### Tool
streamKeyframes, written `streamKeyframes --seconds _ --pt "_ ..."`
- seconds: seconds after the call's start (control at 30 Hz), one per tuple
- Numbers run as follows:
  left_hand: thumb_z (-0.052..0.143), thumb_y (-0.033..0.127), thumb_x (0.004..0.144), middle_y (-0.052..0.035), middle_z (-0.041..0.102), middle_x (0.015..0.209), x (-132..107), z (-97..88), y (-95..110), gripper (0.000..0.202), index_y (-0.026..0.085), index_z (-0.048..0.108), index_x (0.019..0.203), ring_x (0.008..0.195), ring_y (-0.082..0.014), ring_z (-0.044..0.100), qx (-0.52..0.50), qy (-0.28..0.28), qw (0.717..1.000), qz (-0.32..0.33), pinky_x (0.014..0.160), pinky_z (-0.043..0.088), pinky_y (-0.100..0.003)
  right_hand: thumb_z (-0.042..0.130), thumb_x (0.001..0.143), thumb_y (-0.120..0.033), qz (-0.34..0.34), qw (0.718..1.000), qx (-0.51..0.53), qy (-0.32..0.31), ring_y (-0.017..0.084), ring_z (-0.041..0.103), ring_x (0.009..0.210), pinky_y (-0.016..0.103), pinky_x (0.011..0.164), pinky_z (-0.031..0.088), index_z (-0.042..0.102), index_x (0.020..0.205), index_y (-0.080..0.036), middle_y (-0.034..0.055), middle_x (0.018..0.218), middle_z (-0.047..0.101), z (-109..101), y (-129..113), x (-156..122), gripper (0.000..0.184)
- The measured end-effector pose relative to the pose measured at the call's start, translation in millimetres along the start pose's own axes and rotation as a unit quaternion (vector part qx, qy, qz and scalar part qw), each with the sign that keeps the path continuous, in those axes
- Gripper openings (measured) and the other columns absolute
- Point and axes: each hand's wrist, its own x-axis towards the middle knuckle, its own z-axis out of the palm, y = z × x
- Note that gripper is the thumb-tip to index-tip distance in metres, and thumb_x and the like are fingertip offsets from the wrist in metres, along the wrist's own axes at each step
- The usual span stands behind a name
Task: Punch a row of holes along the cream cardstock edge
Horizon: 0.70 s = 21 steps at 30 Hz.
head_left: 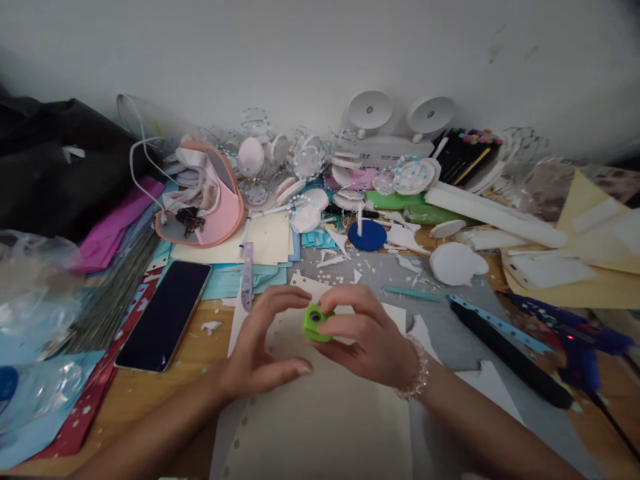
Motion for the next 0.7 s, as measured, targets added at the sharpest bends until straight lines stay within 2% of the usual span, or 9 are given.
streamKeyframes --seconds 0.1,0.23,0.3,0.4,0.7 --pt "0.062 0.035 0.080 -0.0090 0.055 0.102 -5.8 0.1 -0.4 0.040 0.022 0.048 0.116 0.098 -0.0231 0.053 -0.019 -0.017 0.999 -0.025 0.085 0.045 -0.037 0.055 0.084 -0.016 -0.017 0.999 0.007 -0.035 0.015 0.058 0.088 0.029 0.078 0.050 0.050 0.096 -0.023 0.0036 0.092 0.057 3.3 -2.5 0.3 0.014" --pt "0.063 0.024 0.080 -0.0071 0.056 0.099 -7.4 -0.2 1.3 0.037 0.023 0.048 0.115 0.095 -0.0200 0.054 -0.006 0.006 0.999 -0.034 0.082 0.045 -0.033 0.058 0.081 -0.019 0.022 0.993 0.080 -0.079 0.018 0.054 0.100 0.034 0.085 0.048 0.048 0.106 -0.023 0.0064 0.103 0.056 -7.6 -3.1 4.9 0.027" --pt "0.063 0.022 0.080 -0.0074 0.056 0.099 -5.6 -0.4 2.6 0.039 0.023 0.048 0.116 0.096 -0.0203 0.053 -0.010 0.011 1.000 -0.018 0.083 0.045 -0.034 0.059 0.079 -0.018 0.065 0.989 0.111 -0.073 0.019 0.053 0.102 0.036 0.087 0.047 0.049 0.106 -0.023 0.0071 0.105 0.054 -16.2 -3.2 8.6 0.029" --pt "0.064 0.021 0.079 -0.0078 0.058 0.100 -2.3 -0.4 3.7 0.040 0.022 0.050 0.117 0.096 -0.0200 0.054 -0.006 0.011 1.000 0.012 0.086 0.045 -0.035 0.060 0.080 -0.015 0.110 0.987 0.108 -0.044 0.017 0.054 0.095 0.034 0.084 0.046 0.054 0.096 -0.022 0.0051 0.099 0.054 -25.2 -3.9 14.1 0.019" --pt "0.063 0.021 0.080 -0.0083 0.060 0.100 1.4 0.4 4.5 0.037 0.020 0.052 0.116 0.095 -0.0197 0.056 0.027 0.009 0.998 0.048 0.086 0.045 -0.035 0.059 0.083 -0.016 0.110 0.985 0.103 -0.082 0.013 0.054 0.085 0.027 0.076 0.046 0.059 0.087 -0.019 0.0030 0.088 0.054 -19.4 -6.1 15.6 0.005"
